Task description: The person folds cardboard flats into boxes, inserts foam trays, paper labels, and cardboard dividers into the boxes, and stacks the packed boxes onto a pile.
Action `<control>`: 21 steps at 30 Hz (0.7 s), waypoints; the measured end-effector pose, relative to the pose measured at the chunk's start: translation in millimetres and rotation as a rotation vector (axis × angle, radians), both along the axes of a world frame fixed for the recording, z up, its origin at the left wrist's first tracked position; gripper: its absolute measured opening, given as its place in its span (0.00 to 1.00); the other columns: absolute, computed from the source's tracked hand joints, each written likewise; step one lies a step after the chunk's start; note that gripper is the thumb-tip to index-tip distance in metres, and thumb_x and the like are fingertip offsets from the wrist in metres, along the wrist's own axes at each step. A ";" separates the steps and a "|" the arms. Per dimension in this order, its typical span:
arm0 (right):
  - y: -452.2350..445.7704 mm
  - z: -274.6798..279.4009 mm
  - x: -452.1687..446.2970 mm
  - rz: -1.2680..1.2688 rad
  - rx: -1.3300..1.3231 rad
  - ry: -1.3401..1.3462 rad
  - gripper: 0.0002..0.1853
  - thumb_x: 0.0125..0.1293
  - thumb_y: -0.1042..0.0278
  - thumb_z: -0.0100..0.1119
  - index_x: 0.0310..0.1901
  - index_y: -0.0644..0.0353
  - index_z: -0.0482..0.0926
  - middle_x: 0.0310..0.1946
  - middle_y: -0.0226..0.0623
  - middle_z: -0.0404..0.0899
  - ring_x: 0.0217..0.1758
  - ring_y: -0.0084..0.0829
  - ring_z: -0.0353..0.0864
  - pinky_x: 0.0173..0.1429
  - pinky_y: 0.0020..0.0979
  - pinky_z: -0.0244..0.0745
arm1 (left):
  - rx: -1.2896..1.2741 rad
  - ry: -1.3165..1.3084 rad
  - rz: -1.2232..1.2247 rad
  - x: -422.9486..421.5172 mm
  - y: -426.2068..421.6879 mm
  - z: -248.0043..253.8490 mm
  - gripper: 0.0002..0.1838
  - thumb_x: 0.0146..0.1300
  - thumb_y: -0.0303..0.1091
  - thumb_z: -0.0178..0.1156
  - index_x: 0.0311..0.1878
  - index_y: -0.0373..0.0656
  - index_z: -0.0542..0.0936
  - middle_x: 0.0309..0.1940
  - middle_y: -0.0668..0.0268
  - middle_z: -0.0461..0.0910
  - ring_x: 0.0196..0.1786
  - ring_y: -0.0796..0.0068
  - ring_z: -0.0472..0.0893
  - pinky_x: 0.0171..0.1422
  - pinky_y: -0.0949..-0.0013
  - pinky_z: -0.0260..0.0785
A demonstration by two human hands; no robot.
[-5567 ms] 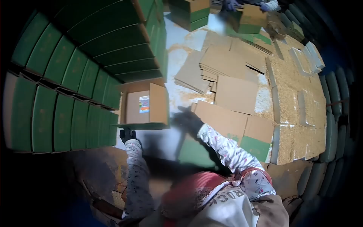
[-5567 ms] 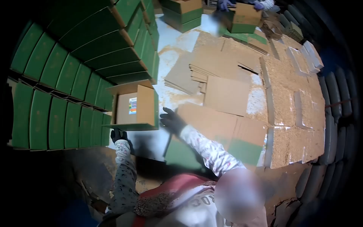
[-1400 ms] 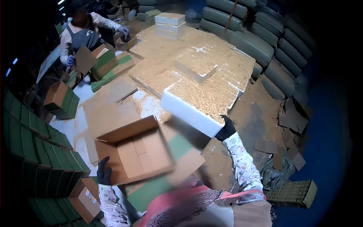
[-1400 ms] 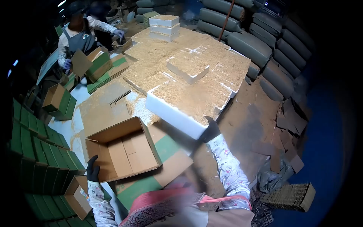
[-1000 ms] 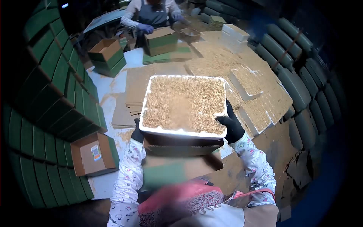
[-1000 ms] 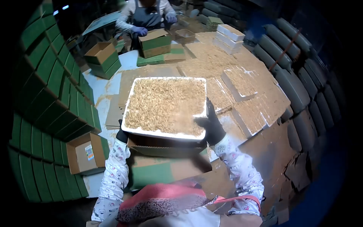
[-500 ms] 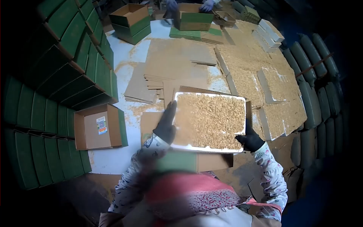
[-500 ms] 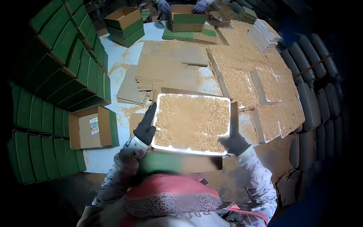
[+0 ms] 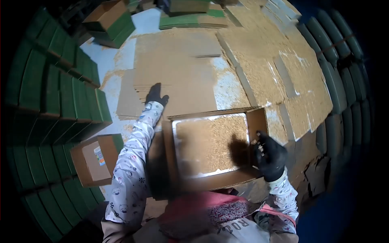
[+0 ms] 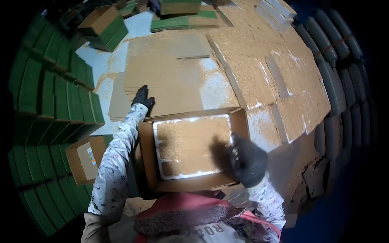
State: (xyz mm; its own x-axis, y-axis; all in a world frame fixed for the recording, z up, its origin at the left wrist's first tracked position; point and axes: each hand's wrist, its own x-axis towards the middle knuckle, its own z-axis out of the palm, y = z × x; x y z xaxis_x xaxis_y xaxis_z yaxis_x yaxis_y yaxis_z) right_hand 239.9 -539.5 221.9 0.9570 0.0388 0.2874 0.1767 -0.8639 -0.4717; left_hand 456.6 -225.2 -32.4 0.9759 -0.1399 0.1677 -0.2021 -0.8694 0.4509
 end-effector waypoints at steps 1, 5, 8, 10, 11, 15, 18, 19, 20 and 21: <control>-11.4 -1.9 0.7 -0.145 0.030 -0.062 0.12 0.51 0.73 0.54 0.39 0.62 0.75 0.24 0.42 0.76 0.24 0.34 0.77 0.28 0.29 0.70 | 0.072 0.109 -0.003 6.6 1.1 -1.2 0.37 0.43 0.46 0.59 0.58 0.42 0.60 0.55 0.52 0.61 0.58 0.55 0.61 0.60 0.59 0.54; -88.8 -71.0 -2.9 -0.526 0.126 -0.079 0.11 0.52 0.68 0.55 0.39 0.56 0.76 0.27 0.41 0.77 0.25 0.32 0.78 0.30 0.27 0.72 | 0.199 0.151 -0.004 17.9 -5.1 0.9 0.30 0.38 0.45 0.62 0.46 0.44 0.69 0.42 0.51 0.68 0.47 0.51 0.68 0.49 0.55 0.61; -123.6 -163.3 -21.1 -0.652 0.115 0.213 0.11 0.52 0.61 0.54 0.36 0.53 0.77 0.26 0.39 0.77 0.30 0.35 0.78 0.38 0.30 0.72 | 0.079 0.147 -0.087 27.1 15.4 -9.2 0.27 0.39 0.42 0.62 0.44 0.42 0.69 0.33 0.51 0.71 0.37 0.54 0.72 0.40 0.58 0.65; -113.1 -171.7 -15.6 -0.631 -0.157 0.539 0.12 0.50 0.56 0.54 0.34 0.53 0.76 0.28 0.39 0.77 0.33 0.35 0.77 0.40 0.33 0.70 | -0.145 0.502 0.073 1.6 -18.1 67.9 0.18 0.46 0.34 0.57 0.42 0.39 0.69 0.18 0.63 0.70 0.23 0.72 0.71 0.29 0.72 0.63; -110.0 -179.9 -14.6 -0.558 -0.249 0.560 0.11 0.49 0.57 0.54 0.32 0.52 0.76 0.28 0.39 0.76 0.33 0.35 0.77 0.39 0.34 0.69 | -0.203 0.512 -0.025 0.9 -9.2 80.9 0.16 0.47 0.32 0.56 0.40 0.38 0.70 0.19 0.64 0.71 0.22 0.74 0.71 0.28 0.73 0.63; -101.7 -219.9 -28.3 -0.467 -0.331 0.424 0.06 0.49 0.63 0.53 0.30 0.49 0.76 0.27 0.37 0.74 0.34 0.36 0.74 0.36 0.36 0.68 | -0.283 0.335 -0.113 -16.4 18.3 154.4 0.08 0.52 0.31 0.54 0.34 0.39 0.72 0.20 0.68 0.72 0.22 0.80 0.69 0.27 0.76 0.62; -103.3 -245.3 -29.4 -0.481 -0.183 0.637 0.16 0.46 0.63 0.59 0.38 0.56 0.72 0.39 0.40 0.71 0.41 0.39 0.71 0.46 0.37 0.67 | -0.274 0.039 -0.022 -54.6 22.8 214.1 0.06 0.55 0.29 0.54 0.34 0.39 0.71 0.23 0.69 0.72 0.25 0.81 0.69 0.29 0.77 0.62; -105.4 -252.2 -33.5 -0.462 -0.136 0.623 0.16 0.46 0.63 0.58 0.39 0.56 0.72 0.39 0.41 0.71 0.40 0.40 0.72 0.45 0.37 0.68 | -0.309 -0.061 -0.078 -73.8 16.5 227.7 0.06 0.54 0.27 0.54 0.35 0.38 0.71 0.25 0.68 0.72 0.26 0.80 0.69 0.29 0.77 0.62; -108.4 -255.2 -36.8 -0.443 -0.091 0.608 0.16 0.47 0.64 0.58 0.39 0.56 0.72 0.39 0.41 0.71 0.40 0.40 0.72 0.44 0.36 0.69 | -0.343 -0.162 -0.134 -92.2 8.1 235.0 0.05 0.54 0.25 0.53 0.35 0.37 0.70 0.27 0.67 0.72 0.28 0.79 0.69 0.29 0.77 0.62; -111.8 -255.0 -39.1 -0.431 -0.024 0.545 0.15 0.48 0.64 0.58 0.38 0.58 0.73 0.37 0.41 0.71 0.37 0.40 0.74 0.43 0.36 0.70 | -0.360 -0.291 -0.203 -117.1 -13.2 236.9 0.06 0.55 0.24 0.51 0.38 0.37 0.70 0.27 0.68 0.72 0.29 0.78 0.70 0.30 0.78 0.63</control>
